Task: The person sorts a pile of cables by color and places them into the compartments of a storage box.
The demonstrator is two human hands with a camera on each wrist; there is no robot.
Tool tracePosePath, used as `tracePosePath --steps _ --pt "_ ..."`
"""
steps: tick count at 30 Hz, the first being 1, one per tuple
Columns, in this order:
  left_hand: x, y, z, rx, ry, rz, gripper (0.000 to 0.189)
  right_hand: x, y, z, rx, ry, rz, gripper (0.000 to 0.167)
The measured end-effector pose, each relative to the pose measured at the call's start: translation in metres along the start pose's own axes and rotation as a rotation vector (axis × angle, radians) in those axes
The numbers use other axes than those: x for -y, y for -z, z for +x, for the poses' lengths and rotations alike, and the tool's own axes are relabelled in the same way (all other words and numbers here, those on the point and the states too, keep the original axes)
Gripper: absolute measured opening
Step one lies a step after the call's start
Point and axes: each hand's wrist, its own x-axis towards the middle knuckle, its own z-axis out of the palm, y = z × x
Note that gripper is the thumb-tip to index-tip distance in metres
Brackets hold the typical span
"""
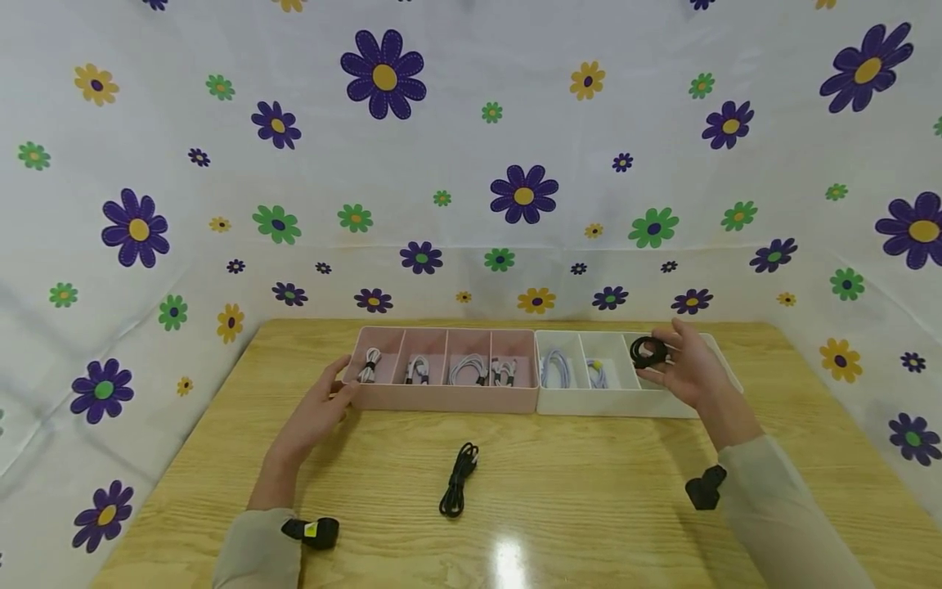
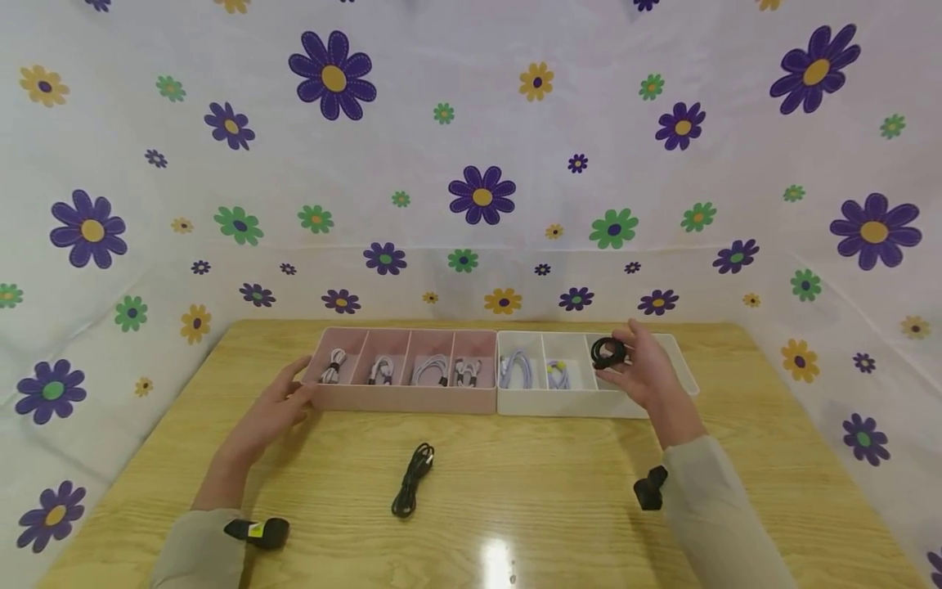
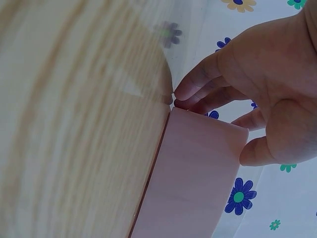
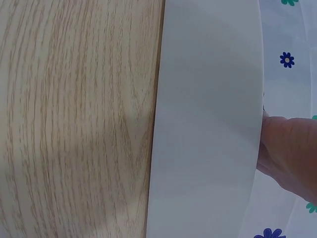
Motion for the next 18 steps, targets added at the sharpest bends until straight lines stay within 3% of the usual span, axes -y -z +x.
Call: tracePosePath --steps 6,10,18 --pt "0.004 0.0 -0.001 -0.01 -0.002 -0.007 0.063 -0.002 -0.003 0.007 0.0 -0.072 0.011 0.071" --pt "0.005 0.0 -0.001 -0.022 0.002 0.004 0.063 -0.003 -0.004 0.011 0.017 -0.101 -0.041 0.074" --pt "0.004 0.001 0.001 -0.035 -0.005 0.002 0.063 0.0 -0.003 0.02 0.049 -0.118 -0.295 0.073"
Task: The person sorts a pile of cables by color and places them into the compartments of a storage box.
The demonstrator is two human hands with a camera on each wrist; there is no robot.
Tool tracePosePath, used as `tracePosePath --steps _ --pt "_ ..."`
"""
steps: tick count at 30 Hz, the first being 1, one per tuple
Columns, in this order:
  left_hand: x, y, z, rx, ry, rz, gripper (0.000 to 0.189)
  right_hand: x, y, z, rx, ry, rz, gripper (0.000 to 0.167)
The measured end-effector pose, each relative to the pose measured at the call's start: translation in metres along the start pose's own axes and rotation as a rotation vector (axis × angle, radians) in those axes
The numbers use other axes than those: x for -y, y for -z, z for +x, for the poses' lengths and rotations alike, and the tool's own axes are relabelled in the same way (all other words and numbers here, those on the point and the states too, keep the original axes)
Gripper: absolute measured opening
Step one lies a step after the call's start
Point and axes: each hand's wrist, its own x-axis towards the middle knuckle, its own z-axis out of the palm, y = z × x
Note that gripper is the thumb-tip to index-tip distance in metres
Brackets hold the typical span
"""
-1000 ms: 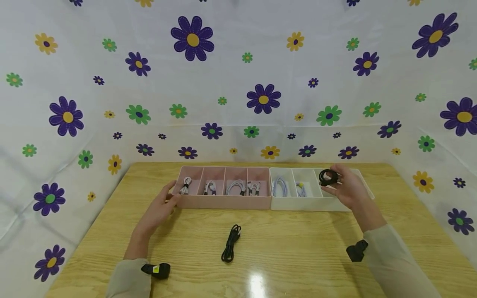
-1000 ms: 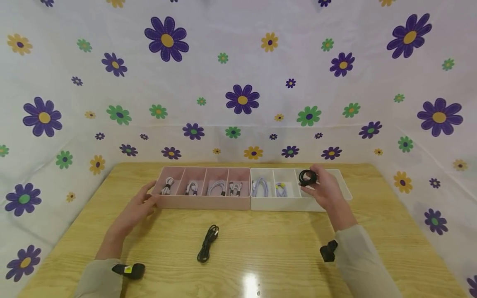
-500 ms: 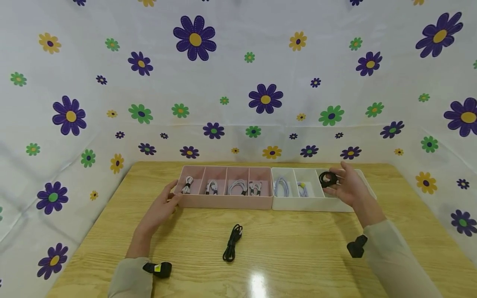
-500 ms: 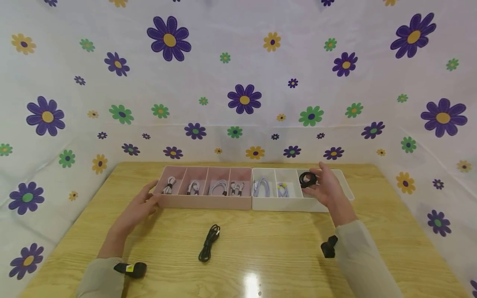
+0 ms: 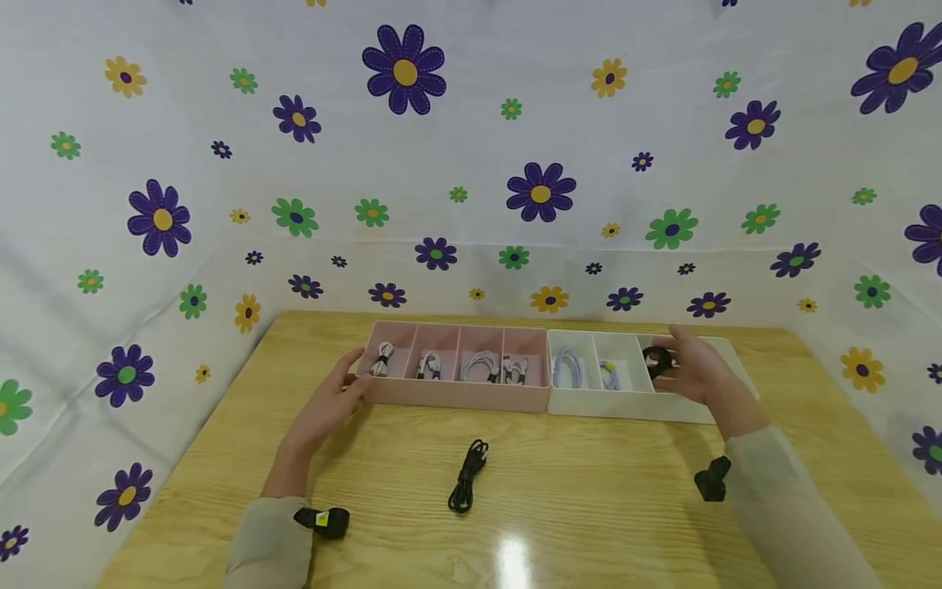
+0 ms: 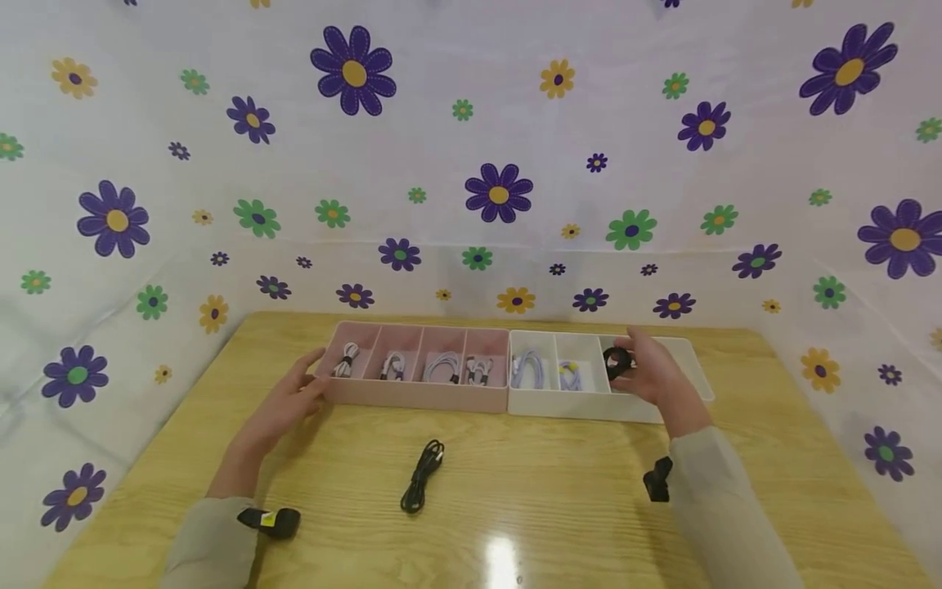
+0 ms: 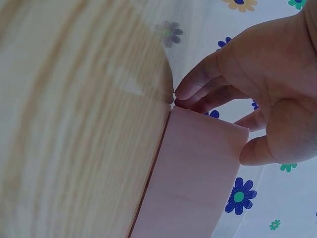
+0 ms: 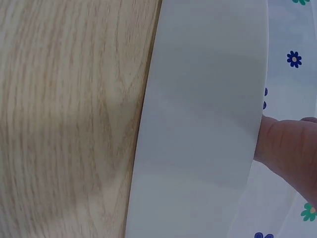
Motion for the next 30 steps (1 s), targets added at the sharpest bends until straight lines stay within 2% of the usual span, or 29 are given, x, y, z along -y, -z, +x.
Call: tracePosePath --steps 4,9,13,19,30 --pt "-0.0011 -0.0015 0.0006 0.004 0.0 0.0 0.062 0.0023 0.0039 0.0028 0.004 -0.005 -0.114 0.073" --pt "0.0003 -0.0026 0.0007 0.005 0.006 -0.004 0.061 0.0023 0.0073 0.0056 0.033 -0.028 -0.174 0.076" --pt "0.0015 -0.0038 -0.0009 0.0 0.01 -0.006 0.06 0.0009 0.0086 0.0067 0.045 -0.036 -0.202 0.076" --pt "0.0031 -0.0039 -0.0023 -0.001 0.004 -0.022 0.06 -0.0006 0.0092 0.0085 0.02 -0.027 -0.218 0.074" --pt "-0.0028 -0.0021 -0.0017 0.007 -0.008 -0.025 0.062 0.0041 0.0076 0.0088 0.005 -0.054 -0.247 0.078"
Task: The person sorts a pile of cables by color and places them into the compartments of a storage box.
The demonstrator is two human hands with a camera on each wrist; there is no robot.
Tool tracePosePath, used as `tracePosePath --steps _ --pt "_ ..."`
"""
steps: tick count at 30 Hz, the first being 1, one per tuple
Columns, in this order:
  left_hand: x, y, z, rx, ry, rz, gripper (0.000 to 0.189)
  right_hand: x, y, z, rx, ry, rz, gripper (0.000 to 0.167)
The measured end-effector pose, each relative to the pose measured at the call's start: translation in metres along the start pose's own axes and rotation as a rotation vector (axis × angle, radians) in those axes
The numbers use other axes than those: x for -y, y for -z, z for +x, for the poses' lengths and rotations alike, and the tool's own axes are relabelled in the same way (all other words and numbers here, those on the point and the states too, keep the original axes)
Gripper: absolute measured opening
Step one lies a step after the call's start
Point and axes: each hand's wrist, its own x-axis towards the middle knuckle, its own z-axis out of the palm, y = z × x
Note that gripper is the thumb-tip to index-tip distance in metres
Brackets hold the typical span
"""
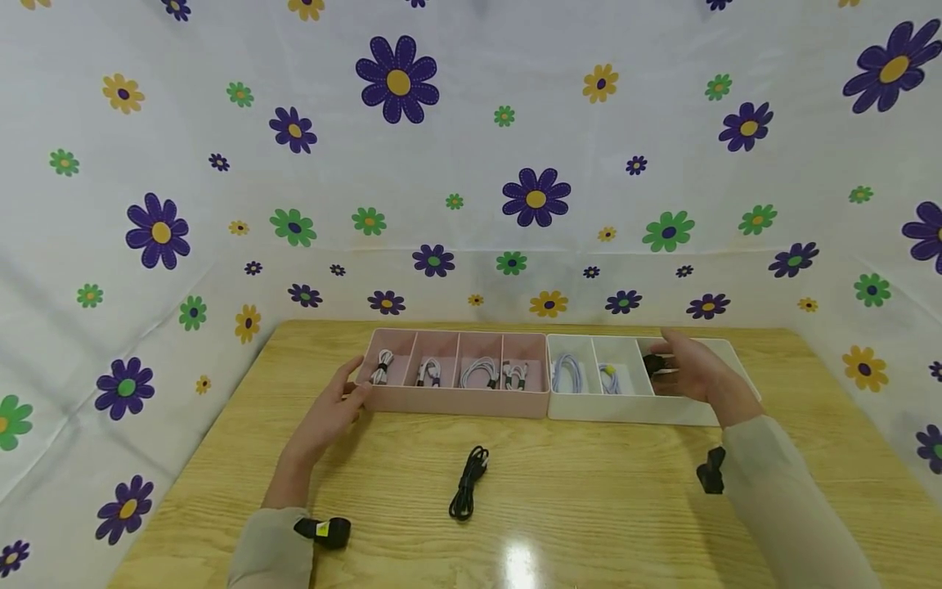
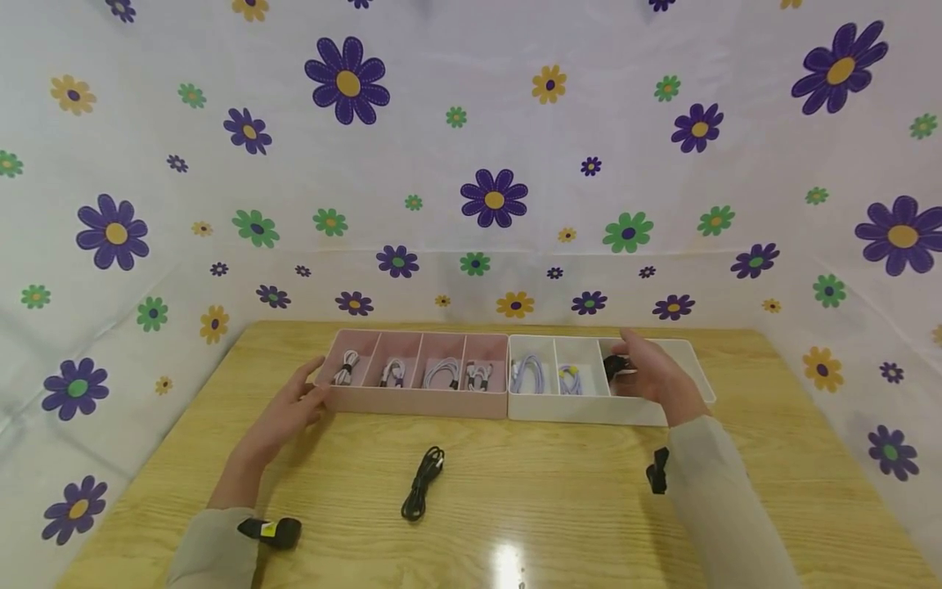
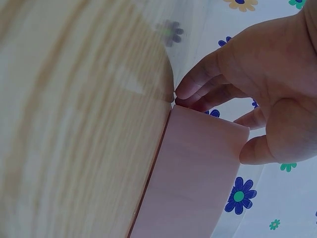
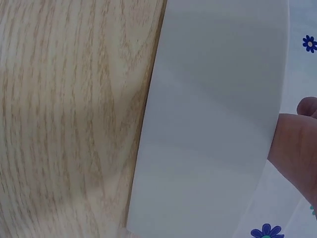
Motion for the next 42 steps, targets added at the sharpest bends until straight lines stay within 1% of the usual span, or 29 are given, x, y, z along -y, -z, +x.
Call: tracePosePath --steps 6,13,17,21,30,35,42 --pt "0.001 0.0 0.001 0.003 -0.011 0.003 0.064 0.007 -0.001 -0.004 0.017 -0.012 -0.026 0.076" --pt "0.002 0.001 0.003 0.01 -0.007 -0.001 0.064 0.011 0.003 -0.008 0.013 0.012 -0.135 0.075" --pt "0.003 0.001 0.004 0.007 -0.008 0.003 0.063 0.012 0.004 -0.01 0.017 0.028 -0.142 0.073" --pt "0.003 0.0 0.003 0.006 0.0 0.013 0.063 0.011 0.004 -0.012 0.01 0.019 -0.151 0.073" --pt "-0.002 -0.001 0.0 0.002 0.005 0.005 0.063 0.011 0.0 -0.015 -0.007 0.005 -0.148 0.076" --pt "-0.001 -0.001 0.0 0.01 0.005 0.0 0.064 0.009 -0.002 -0.017 -0.003 0.031 -0.171 0.081" --pt "0.001 -0.001 0.003 0.016 0.023 0.001 0.063 0.004 0.0 -0.017 0.01 0.057 -0.133 0.086"
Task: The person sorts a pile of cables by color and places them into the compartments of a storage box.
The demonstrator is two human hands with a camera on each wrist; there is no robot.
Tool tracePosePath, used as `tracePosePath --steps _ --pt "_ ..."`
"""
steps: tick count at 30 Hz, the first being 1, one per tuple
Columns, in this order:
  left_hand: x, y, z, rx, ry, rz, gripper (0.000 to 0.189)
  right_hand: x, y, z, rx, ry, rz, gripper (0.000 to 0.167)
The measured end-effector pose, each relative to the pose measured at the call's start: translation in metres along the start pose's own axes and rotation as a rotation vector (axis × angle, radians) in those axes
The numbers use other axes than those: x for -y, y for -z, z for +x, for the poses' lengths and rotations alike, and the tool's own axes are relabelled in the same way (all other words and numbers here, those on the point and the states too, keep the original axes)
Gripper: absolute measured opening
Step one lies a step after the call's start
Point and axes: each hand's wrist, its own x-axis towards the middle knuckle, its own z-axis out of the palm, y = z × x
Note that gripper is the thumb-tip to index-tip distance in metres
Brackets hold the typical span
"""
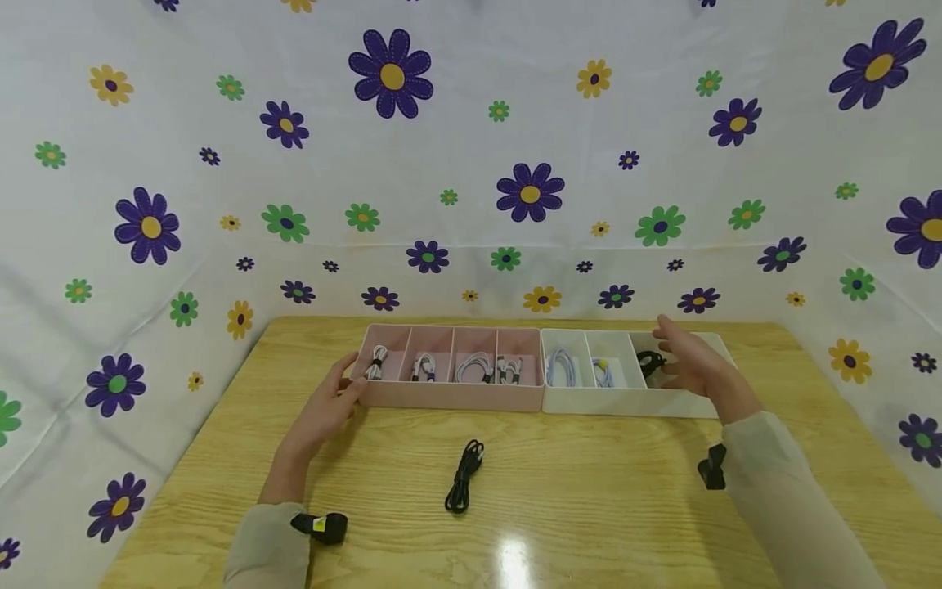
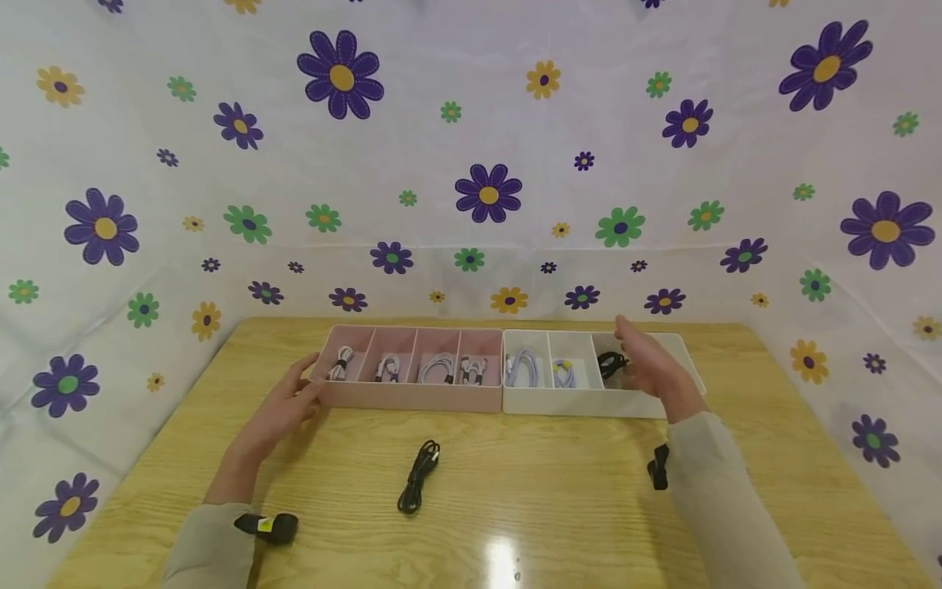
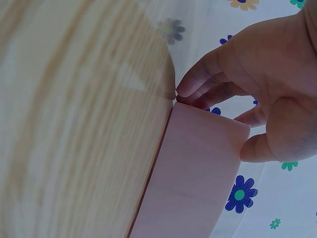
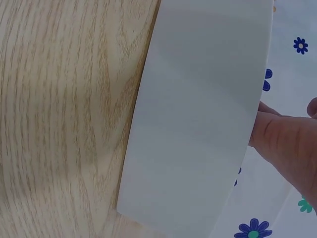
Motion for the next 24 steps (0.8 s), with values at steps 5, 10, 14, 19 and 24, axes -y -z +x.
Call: tracePosePath --steps 5,10,14,19,24 --pt "-0.0032 -0.0001 -0.0009 0.001 0.01 0.004 0.062 -0.0015 0.0013 -0.0006 -0.008 0.0 0.004 0.087" --pt "-0.0017 0.0006 -0.0007 0.001 -0.004 -0.002 0.063 -0.0007 -0.0014 -0.0013 -0.002 0.006 -0.028 0.089" --pt "-0.0012 0.001 -0.0005 -0.001 0.001 -0.004 0.064 -0.0005 -0.0027 -0.0017 -0.007 0.009 -0.045 0.088" --pt "-0.0014 0.0003 -0.0004 0.0 -0.002 0.016 0.065 -0.0014 -0.0014 -0.0038 -0.008 0.015 -0.036 0.087" --pt "-0.0013 -0.0004 -0.0005 -0.005 -0.005 0.022 0.065 -0.0026 -0.001 -0.0054 -0.01 0.025 -0.005 0.088"
